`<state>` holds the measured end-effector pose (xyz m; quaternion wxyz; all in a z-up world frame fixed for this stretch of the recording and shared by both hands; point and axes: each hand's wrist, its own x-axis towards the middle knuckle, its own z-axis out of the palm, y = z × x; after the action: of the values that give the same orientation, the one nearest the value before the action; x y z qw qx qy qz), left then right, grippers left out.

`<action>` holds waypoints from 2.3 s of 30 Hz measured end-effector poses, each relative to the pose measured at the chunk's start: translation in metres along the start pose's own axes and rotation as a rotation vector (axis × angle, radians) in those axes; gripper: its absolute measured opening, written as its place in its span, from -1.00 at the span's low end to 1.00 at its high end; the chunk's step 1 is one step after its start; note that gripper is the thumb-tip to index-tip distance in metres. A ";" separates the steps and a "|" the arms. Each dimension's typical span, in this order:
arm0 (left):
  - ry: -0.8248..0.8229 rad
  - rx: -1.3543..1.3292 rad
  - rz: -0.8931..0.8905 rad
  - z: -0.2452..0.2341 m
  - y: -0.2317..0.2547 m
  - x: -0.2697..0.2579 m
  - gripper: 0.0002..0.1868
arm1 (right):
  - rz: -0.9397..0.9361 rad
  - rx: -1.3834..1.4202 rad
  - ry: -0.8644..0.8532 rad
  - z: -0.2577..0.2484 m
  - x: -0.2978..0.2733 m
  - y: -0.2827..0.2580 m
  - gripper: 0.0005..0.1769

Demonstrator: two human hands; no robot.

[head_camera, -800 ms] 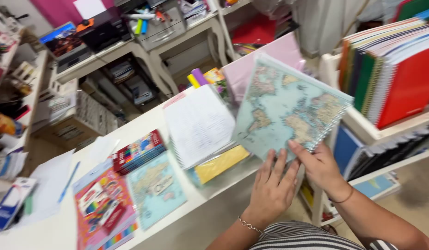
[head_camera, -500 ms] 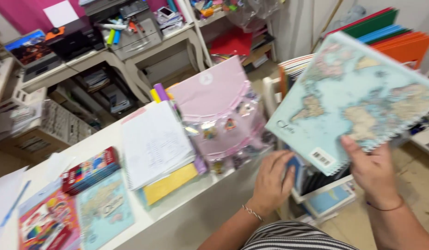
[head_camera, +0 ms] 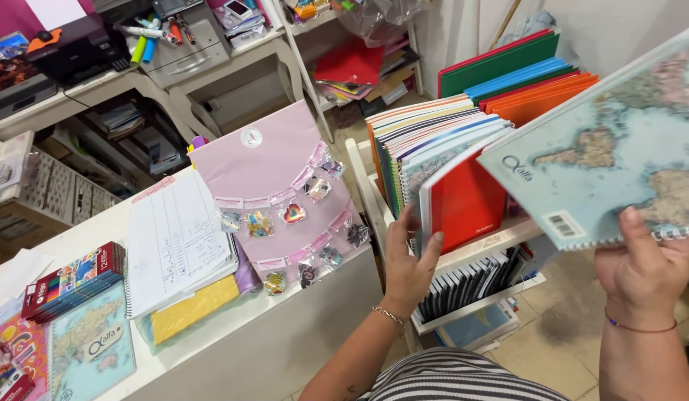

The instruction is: The person organizes stationery items in a store, moving notebooks and sticker packs from a counter to a display rack. They then pick up boxes of colored pencils and markers, walk to a shelf, and arrange them among other supplies.

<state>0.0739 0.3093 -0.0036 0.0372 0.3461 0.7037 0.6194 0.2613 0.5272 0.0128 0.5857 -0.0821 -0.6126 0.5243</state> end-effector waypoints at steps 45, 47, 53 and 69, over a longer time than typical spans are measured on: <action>0.131 0.057 -0.012 0.005 -0.014 0.006 -0.59 | 0.508 -1.011 -0.735 0.004 0.074 0.133 -0.65; 0.135 0.026 -0.068 0.003 -0.011 0.009 -0.60 | 0.553 -0.888 -0.616 0.025 0.068 0.079 -0.58; 0.094 0.027 -0.226 -0.004 -0.012 0.018 -0.46 | 0.099 -0.642 -0.344 0.050 0.024 0.022 -0.67; 0.440 0.168 -0.076 -0.221 -0.049 -0.052 -0.80 | 0.007 0.029 -0.884 0.264 -0.127 0.015 -0.87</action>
<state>-0.0147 0.0946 -0.0167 -0.1227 0.1777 0.7565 0.6173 0.0796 0.2994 -0.0164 0.2667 0.1562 -0.7967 0.5194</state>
